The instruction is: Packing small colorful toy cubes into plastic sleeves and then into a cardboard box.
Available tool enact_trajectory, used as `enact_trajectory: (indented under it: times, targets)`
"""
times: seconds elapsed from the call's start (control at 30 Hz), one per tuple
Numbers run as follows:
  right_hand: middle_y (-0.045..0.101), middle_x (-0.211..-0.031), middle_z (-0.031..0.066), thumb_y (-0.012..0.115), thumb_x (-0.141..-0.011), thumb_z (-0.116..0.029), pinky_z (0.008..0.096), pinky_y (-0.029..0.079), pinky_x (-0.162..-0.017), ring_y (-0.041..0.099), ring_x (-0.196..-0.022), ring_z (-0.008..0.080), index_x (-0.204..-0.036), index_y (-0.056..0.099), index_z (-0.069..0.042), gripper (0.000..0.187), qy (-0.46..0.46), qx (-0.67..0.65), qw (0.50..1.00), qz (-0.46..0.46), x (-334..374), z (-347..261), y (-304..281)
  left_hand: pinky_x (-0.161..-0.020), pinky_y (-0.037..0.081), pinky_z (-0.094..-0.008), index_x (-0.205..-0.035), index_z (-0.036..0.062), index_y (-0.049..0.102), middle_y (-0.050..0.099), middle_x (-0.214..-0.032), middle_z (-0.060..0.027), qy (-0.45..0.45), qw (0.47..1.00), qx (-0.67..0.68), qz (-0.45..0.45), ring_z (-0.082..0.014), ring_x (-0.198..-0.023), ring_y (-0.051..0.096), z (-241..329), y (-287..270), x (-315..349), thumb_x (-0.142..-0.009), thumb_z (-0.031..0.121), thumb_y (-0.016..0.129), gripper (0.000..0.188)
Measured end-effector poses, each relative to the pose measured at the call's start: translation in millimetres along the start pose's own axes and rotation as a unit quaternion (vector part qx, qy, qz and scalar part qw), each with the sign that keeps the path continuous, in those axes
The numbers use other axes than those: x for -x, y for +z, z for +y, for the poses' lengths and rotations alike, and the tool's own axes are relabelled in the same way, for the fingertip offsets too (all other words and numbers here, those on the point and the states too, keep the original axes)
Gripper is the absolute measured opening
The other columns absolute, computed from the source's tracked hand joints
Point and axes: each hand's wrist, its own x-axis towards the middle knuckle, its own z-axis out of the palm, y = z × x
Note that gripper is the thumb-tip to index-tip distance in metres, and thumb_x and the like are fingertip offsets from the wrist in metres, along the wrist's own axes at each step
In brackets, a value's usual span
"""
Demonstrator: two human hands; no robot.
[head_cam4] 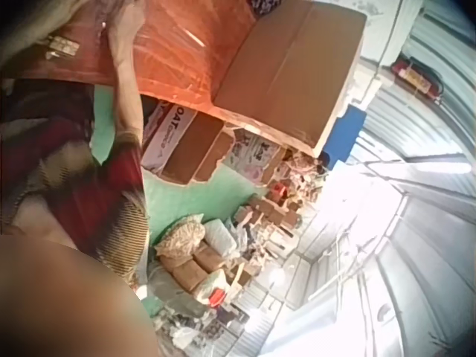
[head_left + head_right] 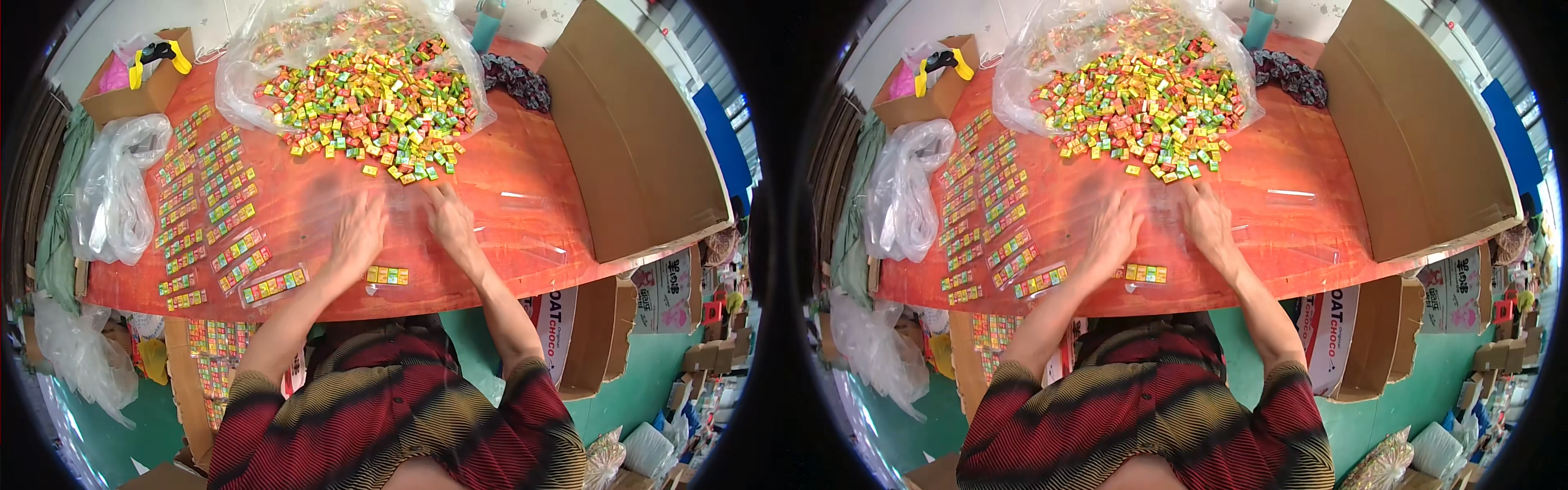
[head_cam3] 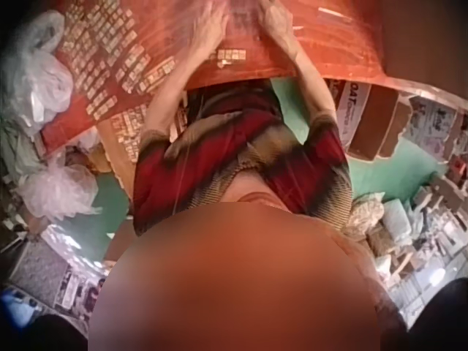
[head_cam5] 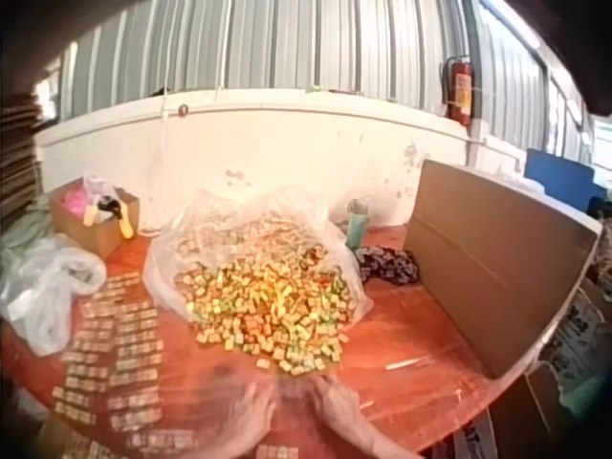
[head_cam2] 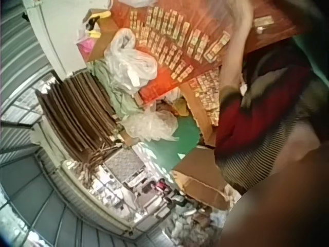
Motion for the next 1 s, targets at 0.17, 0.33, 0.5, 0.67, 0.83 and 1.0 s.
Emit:
enact_trajectory:
  times: [0.17, 0.33, 0.5, 0.67, 0.83, 1.0]
  targets:
    - [0.049, -0.098, 0.0167, 0.054, -0.077, -0.014, 0.0419, 0.046, -0.064, 0.054, -0.083, 0.0336, -0.105, 0.051, -0.007, 0.029, 0.056, 0.025, 0.998, 0.019, -49, 7, 38, -0.089, 0.034, -0.0464, -0.119, 0.0040, 0.042, 0.037, -0.124, -0.0166, -0.041, 0.992, -0.122, 0.020, -0.0356, -0.110, 0.037, -27, 42, -51, -0.077, 0.017, 0.057, 0.046]
    - [0.049, -0.103, 0.0175, 0.055, -0.077, -0.015, 0.0396, 0.045, -0.069, 0.053, -0.085, 0.0335, -0.110, 0.049, -0.005, 0.035, 0.014, -0.047, 0.998, 0.041, -34, 6, 23, -0.096, 0.026, -0.0481, -0.123, 0.0050, 0.038, 0.032, -0.129, -0.0182, -0.023, 0.995, -0.096, -0.013, -0.0374, -0.119, 0.029, -32, 55, -45, -0.077, 0.020, 0.056, 0.051]
    - [0.046, -0.114, 0.0173, 0.060, -0.074, -0.014, 0.0427, 0.037, -0.086, 0.045, -0.103, 0.0334, -0.113, 0.048, -0.003, 0.042, 0.012, 0.083, 0.996, 0.036, 31, 23, -20, -0.097, 0.025, -0.0477, -0.123, 0.0035, 0.036, 0.029, -0.131, -0.0211, -0.081, 0.992, -0.086, 0.035, -0.0374, -0.120, 0.029, -48, 32, -43, -0.080, 0.022, 0.053, 0.050]
    - [0.041, -0.120, 0.0196, 0.057, -0.076, -0.016, 0.0466, 0.031, -0.092, 0.036, -0.113, 0.0371, -0.115, 0.045, -0.001, 0.043, 0.045, 0.097, 0.994, 0.024, 80, 25, -7, -0.096, 0.027, -0.0485, -0.122, 0.0051, 0.040, 0.030, -0.131, -0.0202, -0.009, 0.998, -0.062, 0.021, -0.0377, -0.120, 0.028, -20, 41, -41, -0.079, 0.024, 0.055, 0.049]
    - [0.043, -0.119, 0.0163, 0.056, -0.077, -0.019, 0.0510, 0.029, -0.091, 0.036, -0.113, 0.0364, -0.115, 0.048, -0.006, 0.041, 0.102, 0.170, 0.980, -0.008, 82, -17, -13, -0.093, 0.030, -0.0465, -0.109, 0.0058, 0.049, 0.037, -0.125, -0.0174, 0.014, 0.997, -0.080, -0.006, -0.0382, -0.116, 0.032, -8, 62, -56, -0.074, 0.022, 0.060, 0.040]
    - [0.053, -0.093, 0.0123, 0.055, -0.074, -0.011, 0.0399, 0.043, -0.069, 0.052, -0.081, 0.0304, -0.098, 0.057, -0.008, 0.025, -0.004, -0.019, 0.998, 0.066, 17, -11, -12, -0.091, 0.035, -0.0449, -0.095, 0.0063, 0.056, 0.039, -0.122, -0.0177, 0.085, 0.996, 0.026, 0.031, -0.0393, -0.112, 0.037, -21, 64, -46, -0.070, 0.008, 0.061, 0.026]
